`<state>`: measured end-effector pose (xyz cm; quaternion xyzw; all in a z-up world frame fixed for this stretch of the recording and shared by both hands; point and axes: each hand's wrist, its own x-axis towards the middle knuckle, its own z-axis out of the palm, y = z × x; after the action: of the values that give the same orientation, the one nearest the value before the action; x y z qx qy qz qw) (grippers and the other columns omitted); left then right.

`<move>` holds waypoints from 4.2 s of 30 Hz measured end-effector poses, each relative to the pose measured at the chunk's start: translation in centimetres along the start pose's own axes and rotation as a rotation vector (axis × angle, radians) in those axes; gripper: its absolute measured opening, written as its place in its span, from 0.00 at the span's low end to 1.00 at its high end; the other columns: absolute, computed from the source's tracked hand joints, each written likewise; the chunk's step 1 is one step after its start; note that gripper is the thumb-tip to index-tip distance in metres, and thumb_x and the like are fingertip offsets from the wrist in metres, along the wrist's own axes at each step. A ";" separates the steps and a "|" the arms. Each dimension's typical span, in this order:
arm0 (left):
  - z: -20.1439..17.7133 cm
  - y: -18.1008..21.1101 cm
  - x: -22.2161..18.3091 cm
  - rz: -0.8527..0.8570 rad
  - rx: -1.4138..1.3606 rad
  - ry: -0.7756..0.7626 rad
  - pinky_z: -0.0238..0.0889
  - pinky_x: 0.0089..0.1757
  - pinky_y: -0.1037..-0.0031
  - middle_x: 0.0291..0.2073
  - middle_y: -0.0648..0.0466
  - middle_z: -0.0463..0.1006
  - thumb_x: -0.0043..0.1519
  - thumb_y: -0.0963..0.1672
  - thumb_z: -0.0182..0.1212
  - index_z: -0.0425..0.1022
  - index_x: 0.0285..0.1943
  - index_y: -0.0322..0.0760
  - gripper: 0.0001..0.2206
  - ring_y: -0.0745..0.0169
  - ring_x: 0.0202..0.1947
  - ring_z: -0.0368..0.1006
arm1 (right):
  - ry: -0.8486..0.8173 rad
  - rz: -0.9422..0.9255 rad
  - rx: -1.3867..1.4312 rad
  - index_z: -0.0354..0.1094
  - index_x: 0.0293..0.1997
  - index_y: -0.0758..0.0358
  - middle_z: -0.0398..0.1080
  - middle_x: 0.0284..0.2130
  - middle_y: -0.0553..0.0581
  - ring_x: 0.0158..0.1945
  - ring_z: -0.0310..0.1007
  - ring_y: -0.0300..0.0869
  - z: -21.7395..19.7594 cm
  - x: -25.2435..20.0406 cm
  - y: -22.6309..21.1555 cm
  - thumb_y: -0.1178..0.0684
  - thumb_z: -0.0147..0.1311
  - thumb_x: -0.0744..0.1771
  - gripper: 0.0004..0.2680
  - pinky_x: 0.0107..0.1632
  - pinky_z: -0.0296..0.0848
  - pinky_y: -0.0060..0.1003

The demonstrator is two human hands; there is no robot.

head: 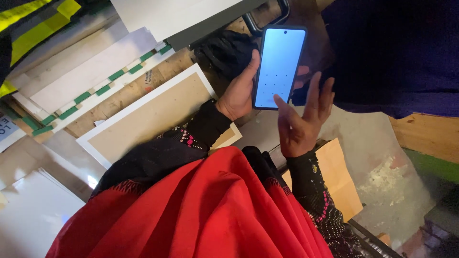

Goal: A person prepares white boards for photo frame assembly by wiping them, assisting with glue application, and organizing them into a stack.

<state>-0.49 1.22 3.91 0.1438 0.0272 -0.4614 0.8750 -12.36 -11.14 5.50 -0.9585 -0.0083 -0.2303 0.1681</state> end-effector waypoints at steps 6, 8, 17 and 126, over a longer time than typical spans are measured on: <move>1.9 0.8 -0.7 -0.024 0.025 -0.024 0.47 0.64 0.52 0.60 0.43 0.70 0.67 0.59 0.44 0.68 0.62 0.41 0.26 0.42 0.64 0.61 | 0.041 -0.018 -0.081 0.76 0.51 0.35 0.46 0.68 0.68 0.72 0.33 0.64 -0.3 -0.1 1.0 0.61 0.51 0.66 0.16 0.69 0.34 0.61; 1.6 0.6 -0.5 0.003 0.005 -0.053 0.48 0.64 0.52 0.60 0.43 0.70 0.68 0.58 0.45 0.68 0.62 0.41 0.25 0.43 0.64 0.62 | 0.057 -0.036 -0.106 0.75 0.51 0.34 0.48 0.68 0.68 0.72 0.36 0.64 0.0 0.1 0.9 0.61 0.50 0.66 0.16 0.69 0.36 0.60; -5.3 -2.2 2.1 0.032 0.034 -0.099 0.50 0.63 0.55 0.60 0.49 0.71 0.68 0.58 0.47 0.69 0.63 0.46 0.23 0.50 0.61 0.66 | 0.106 -0.085 -0.098 0.72 0.54 0.31 0.50 0.67 0.66 0.71 0.39 0.65 1.0 2.3 0.1 0.58 0.46 0.67 0.16 0.67 0.43 0.64; 4.1 -8.0 -21.4 0.434 1.663 0.867 0.70 0.42 0.60 0.42 0.43 0.76 0.61 0.39 0.60 0.73 0.57 0.34 0.15 0.44 0.38 0.75 | -0.488 0.360 1.735 0.55 0.55 0.54 0.71 0.44 0.69 0.34 0.76 0.52 -4.6 2.2 7.9 0.68 0.64 0.55 0.27 0.23 0.73 0.36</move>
<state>-19.64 12.91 9.90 0.8780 -0.0148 -0.0680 0.4736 -11.70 -20.21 7.75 -0.5054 -0.0640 0.0948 0.8553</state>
